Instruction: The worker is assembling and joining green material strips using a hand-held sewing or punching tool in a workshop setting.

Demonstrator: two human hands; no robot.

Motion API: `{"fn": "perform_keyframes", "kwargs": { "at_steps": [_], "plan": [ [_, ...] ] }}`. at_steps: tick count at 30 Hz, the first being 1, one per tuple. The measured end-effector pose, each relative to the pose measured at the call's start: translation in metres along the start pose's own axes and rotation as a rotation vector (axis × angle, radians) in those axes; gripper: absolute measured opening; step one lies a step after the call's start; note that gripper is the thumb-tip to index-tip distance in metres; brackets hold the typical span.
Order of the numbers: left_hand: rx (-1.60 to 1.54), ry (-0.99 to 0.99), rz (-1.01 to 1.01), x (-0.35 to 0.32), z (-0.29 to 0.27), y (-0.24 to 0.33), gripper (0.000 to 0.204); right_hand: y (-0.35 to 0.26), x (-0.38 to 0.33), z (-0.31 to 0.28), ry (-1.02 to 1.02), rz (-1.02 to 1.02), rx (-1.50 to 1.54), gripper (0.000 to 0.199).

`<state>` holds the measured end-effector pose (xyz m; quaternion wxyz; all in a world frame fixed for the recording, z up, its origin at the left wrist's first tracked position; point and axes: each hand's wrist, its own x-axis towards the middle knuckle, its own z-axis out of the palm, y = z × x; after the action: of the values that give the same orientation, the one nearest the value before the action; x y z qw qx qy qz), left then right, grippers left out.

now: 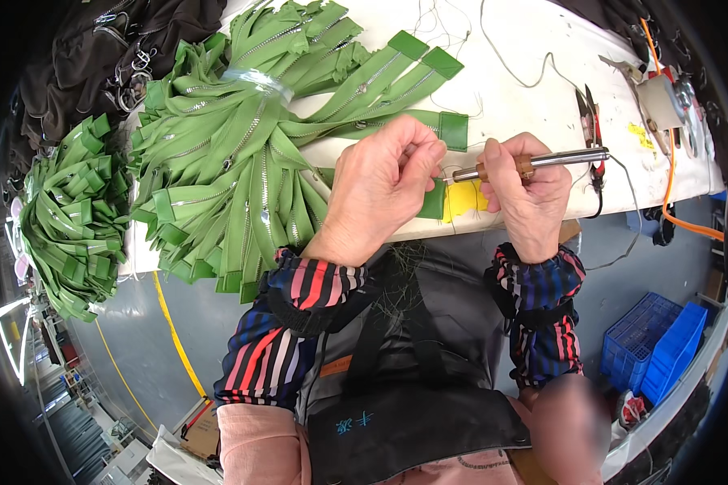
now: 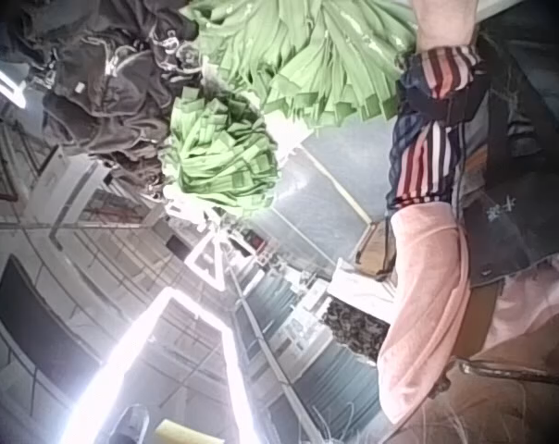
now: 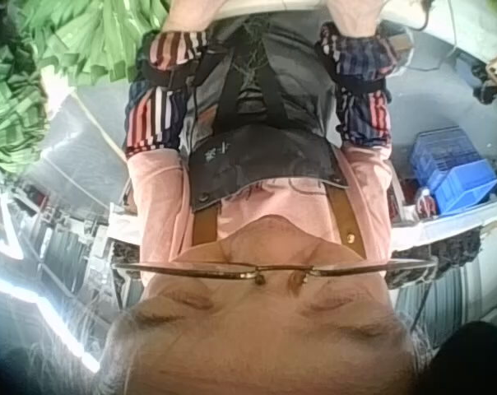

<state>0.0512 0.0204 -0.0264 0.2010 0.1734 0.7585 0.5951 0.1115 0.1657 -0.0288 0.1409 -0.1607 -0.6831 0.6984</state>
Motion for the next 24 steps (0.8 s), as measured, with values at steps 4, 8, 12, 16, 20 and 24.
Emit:
{"fn": "perform_keyframes", "kwargs": {
  "at_steps": [4,8,12,16,20,24],
  "plan": [
    [0.153,-0.266,0.125,-0.016,-0.022,0.014,0.012,0.003,0.000,-0.007,0.127,-0.054,0.170,0.018],
    [0.405,-0.300,0.368,-0.033,-0.026,0.041,0.010,0.000,0.003,-0.008,0.285,-0.077,0.424,0.020],
    [0.691,-0.214,0.232,-0.041,-0.046,0.025,0.012,0.004,0.005,-0.013,0.308,-0.099,0.479,0.019],
    [0.671,-0.204,0.134,-0.037,-0.040,0.046,0.012,0.004,0.007,-0.015,0.322,-0.096,0.513,0.018],
    [0.687,0.027,0.536,0.005,-0.005,0.029,0.018,-0.003,0.010,-0.010,0.308,-0.110,0.536,0.019],
    [0.815,-0.084,0.616,0.017,0.007,0.014,0.018,-0.006,0.010,-0.017,0.372,-0.112,0.516,0.021]
  ]
}}
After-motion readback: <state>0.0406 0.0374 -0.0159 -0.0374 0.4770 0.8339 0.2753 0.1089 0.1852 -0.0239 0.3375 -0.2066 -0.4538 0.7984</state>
